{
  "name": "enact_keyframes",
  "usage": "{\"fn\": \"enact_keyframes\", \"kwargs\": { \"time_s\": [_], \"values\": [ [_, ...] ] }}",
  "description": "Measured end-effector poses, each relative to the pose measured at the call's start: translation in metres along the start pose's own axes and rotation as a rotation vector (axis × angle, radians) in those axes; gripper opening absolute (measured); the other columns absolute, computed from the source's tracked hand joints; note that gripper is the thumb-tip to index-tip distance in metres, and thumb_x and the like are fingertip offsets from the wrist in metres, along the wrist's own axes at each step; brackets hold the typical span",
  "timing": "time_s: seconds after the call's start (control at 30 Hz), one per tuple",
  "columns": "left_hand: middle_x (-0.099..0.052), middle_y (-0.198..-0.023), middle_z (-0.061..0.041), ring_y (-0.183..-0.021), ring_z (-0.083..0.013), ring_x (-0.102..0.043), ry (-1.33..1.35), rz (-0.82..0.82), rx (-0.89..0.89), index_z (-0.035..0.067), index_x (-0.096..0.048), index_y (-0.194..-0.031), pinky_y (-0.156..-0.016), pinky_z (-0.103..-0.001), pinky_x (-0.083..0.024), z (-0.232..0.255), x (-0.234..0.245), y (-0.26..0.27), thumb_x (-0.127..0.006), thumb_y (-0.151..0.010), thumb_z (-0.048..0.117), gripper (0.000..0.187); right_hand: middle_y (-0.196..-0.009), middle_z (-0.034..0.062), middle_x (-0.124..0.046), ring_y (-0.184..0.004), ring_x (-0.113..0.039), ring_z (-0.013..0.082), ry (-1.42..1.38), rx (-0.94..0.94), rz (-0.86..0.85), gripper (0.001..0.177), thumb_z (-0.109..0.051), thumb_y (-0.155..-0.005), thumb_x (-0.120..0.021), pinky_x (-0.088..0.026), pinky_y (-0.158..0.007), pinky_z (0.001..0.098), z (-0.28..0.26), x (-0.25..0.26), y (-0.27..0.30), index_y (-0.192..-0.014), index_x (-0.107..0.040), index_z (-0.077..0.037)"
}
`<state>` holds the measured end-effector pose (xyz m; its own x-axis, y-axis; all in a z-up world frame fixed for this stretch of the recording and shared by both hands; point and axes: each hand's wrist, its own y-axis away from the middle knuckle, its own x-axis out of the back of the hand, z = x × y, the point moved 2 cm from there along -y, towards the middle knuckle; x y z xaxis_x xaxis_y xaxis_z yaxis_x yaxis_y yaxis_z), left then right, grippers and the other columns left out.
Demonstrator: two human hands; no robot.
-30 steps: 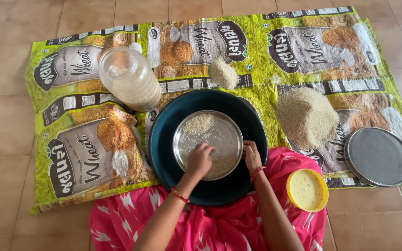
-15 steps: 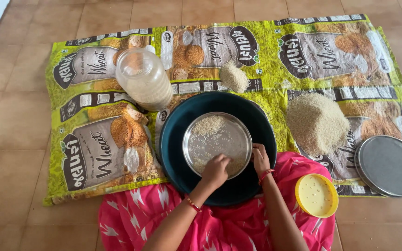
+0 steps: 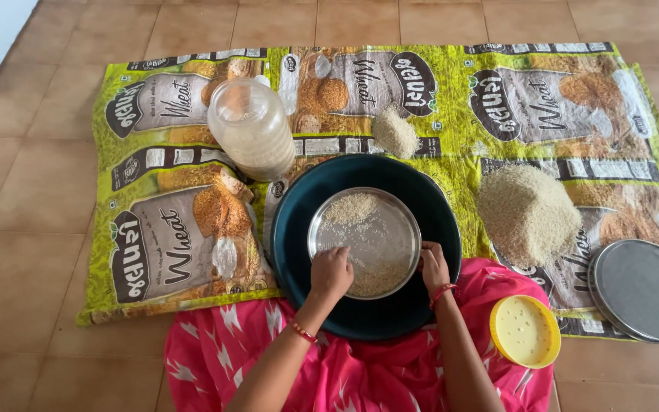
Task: The person sits on the floor and manually sifts grains in a metal tray, picking out impurities by hand and placing them into a small yellow bowl. The person repeatedly spreads and inspects the grains to separate unwanted particles.
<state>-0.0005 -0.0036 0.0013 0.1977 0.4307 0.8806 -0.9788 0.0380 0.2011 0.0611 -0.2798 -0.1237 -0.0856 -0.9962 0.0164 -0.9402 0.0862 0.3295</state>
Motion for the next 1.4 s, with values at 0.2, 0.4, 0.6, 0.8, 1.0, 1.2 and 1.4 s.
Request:
{"fn": "enact_keyframes", "kwargs": {
  "time_s": [0.2, 0.4, 0.6, 0.8, 1.0, 1.2, 1.4],
  "values": [
    [-0.052, -0.144, -0.029, -0.135, -0.0398, -0.050, -0.078, 0.361, -0.030, -0.008, -0.054, -0.137, -0.115, -0.047, -0.039, -0.016, -0.001, -0.013, -0.068, -0.088, 0.015, 0.056, -0.094, 0.0082, -0.066, -0.078, -0.060, 0.0162, 0.029, 0.011, -0.003, 0.032, -0.018, -0.101, -0.046, -0.052, -0.074, 0.0318, -0.003, 0.001, 0.002, -0.125, -0.057, 0.000],
    [-0.042, -0.153, -0.030, -0.143, -0.0431, -0.038, -0.129, 0.274, 0.079, -0.006, -0.049, -0.143, -0.113, -0.056, -0.032, -0.008, -0.016, -0.041, -0.074, -0.078, 0.019, 0.074, -0.096, 0.0086, -0.067, -0.079, -0.062, 0.0160, 0.039, 0.000, 0.004, 0.032, -0.018, -0.101, -0.047, -0.053, -0.075, 0.0313, -0.001, 0.001, 0.003, -0.125, -0.058, 0.000],
    [-0.060, -0.143, -0.013, -0.133, -0.0321, -0.055, 0.206, 0.161, -0.198, 0.003, -0.061, -0.136, -0.117, -0.043, -0.043, 0.017, -0.049, -0.023, -0.062, -0.093, 0.011, 0.044, -0.095, 0.0100, -0.067, -0.078, -0.062, 0.0169, 0.056, -0.003, 0.002, 0.031, -0.018, -0.102, -0.046, -0.053, -0.074, 0.0321, -0.003, 0.000, 0.001, -0.125, -0.059, 0.000],
    [-0.059, -0.132, -0.021, -0.122, -0.0361, -0.056, 0.050, 0.419, -0.044, -0.004, -0.059, -0.132, -0.104, -0.048, -0.045, -0.004, -0.018, -0.026, -0.068, -0.086, 0.010, 0.049, -0.097, 0.0083, -0.067, -0.080, -0.063, 0.0163, 0.041, -0.009, 0.004, 0.031, -0.018, -0.101, -0.046, -0.055, -0.076, 0.0319, -0.005, 0.000, 0.005, -0.123, -0.059, 0.000],
    [-0.070, -0.119, -0.014, -0.113, -0.0281, -0.064, 0.351, 0.651, -0.258, 0.002, -0.067, -0.120, -0.101, -0.039, -0.053, 0.050, 0.046, 0.004, -0.062, -0.092, 0.005, 0.029, -0.093, 0.0082, -0.068, -0.078, -0.062, 0.0166, 0.106, 0.032, 0.018, 0.031, -0.018, -0.101, -0.048, -0.053, -0.073, 0.0309, -0.004, 0.000, 0.006, -0.123, -0.062, -0.001],
    [-0.072, -0.112, -0.011, -0.106, -0.0260, -0.069, 0.826, 0.662, -0.625, 0.005, -0.068, -0.110, -0.098, -0.037, -0.054, 0.113, 0.122, 0.075, -0.060, -0.096, 0.009, 0.017, -0.088, 0.0066, -0.069, -0.076, -0.063, 0.0156, 0.166, 0.102, 0.049, 0.031, -0.019, -0.099, -0.051, -0.052, -0.072, 0.0301, 0.007, -0.002, 0.007, -0.121, -0.063, -0.002],
    [-0.072, -0.112, -0.011, -0.106, -0.0257, -0.069, 0.824, 0.509, -0.777, 0.006, -0.069, -0.109, -0.098, -0.038, -0.054, 0.144, 0.160, 0.048, -0.062, -0.096, 0.011, 0.016, -0.089, 0.0080, -0.067, -0.080, -0.061, 0.0156, 0.227, 0.227, 0.066, 0.027, -0.021, -0.100, -0.052, -0.051, -0.074, 0.0292, -0.001, -0.004, 0.008, -0.116, -0.064, -0.002]
  ]
}}
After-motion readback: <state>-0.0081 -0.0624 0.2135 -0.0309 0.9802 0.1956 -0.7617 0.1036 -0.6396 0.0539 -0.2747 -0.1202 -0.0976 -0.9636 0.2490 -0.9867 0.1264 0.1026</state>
